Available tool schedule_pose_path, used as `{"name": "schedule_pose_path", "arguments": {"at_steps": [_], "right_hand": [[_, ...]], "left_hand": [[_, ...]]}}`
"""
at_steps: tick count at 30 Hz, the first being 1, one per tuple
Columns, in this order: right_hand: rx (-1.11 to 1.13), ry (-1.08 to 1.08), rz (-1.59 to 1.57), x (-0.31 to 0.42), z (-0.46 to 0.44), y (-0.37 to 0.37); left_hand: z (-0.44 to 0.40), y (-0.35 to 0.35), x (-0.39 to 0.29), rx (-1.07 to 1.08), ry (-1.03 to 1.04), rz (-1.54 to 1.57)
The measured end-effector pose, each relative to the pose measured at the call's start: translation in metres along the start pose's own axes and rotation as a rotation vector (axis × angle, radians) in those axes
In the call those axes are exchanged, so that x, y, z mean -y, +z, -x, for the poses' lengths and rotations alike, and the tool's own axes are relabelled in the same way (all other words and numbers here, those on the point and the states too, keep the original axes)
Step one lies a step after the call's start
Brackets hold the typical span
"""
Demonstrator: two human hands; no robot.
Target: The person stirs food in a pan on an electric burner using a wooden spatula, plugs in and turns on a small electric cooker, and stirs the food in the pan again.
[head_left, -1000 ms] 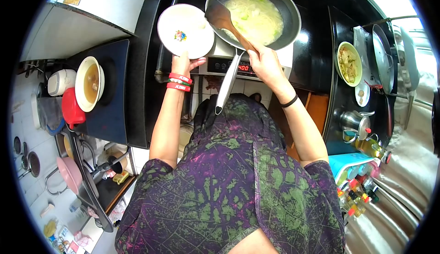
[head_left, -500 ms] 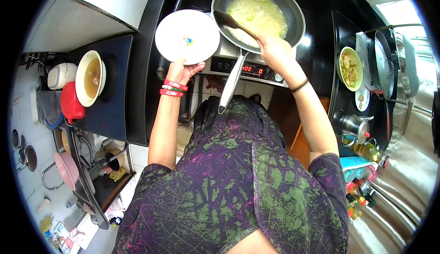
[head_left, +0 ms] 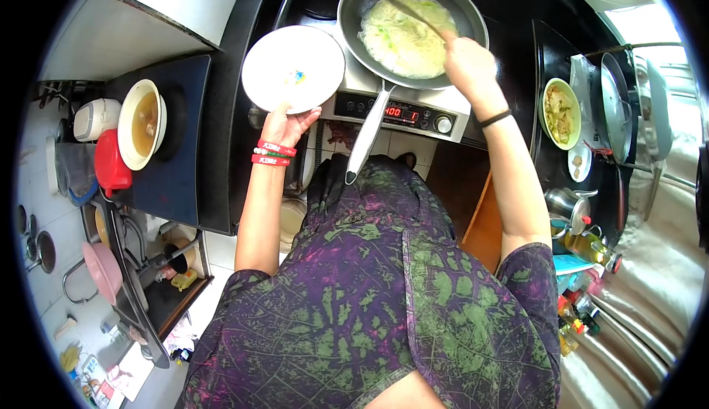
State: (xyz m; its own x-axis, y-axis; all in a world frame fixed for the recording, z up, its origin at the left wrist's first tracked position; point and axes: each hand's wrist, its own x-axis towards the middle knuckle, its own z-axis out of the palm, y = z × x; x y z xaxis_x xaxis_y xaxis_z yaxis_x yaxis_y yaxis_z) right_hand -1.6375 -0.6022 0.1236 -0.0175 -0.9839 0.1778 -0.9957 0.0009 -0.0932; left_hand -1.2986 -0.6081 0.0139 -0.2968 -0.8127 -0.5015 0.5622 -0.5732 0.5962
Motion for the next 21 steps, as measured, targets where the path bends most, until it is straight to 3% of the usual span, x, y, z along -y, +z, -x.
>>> {"name": "schedule_pose_path", "arguments": {"at_steps": [1,5,8,12,18,21], "right_hand": [[-0.104,-0.072,0.032,0.002,-0.001,0.014],[-0.109,-0.187,0.041,-0.01,0.005,0.042],[-0.08,-0.122,0.044,-0.023,0.016,0.001],[-0.11,-0.273,0.065,-0.056,0.044,-0.001],[0.111,-0.021,0.085,-0.056,0.048,-0.047],[0.054,-0.001,-0.015,-0.072,0.049,-0.034]], "left_hand": [[0.003,0.0,0.0,-0.01,0.007,0.01],[0.017,-0.008,-0.003,-0.024,0.008,0.065],[0.038,-0.014,-0.004,-0.058,0.041,0.118],[0.074,-0.023,-0.002,-0.084,0.133,0.218],[0.12,-0.029,-0.009,-0.305,0.316,0.33],[0.132,-0.043,-0.014,-0.319,0.412,0.371]]}}
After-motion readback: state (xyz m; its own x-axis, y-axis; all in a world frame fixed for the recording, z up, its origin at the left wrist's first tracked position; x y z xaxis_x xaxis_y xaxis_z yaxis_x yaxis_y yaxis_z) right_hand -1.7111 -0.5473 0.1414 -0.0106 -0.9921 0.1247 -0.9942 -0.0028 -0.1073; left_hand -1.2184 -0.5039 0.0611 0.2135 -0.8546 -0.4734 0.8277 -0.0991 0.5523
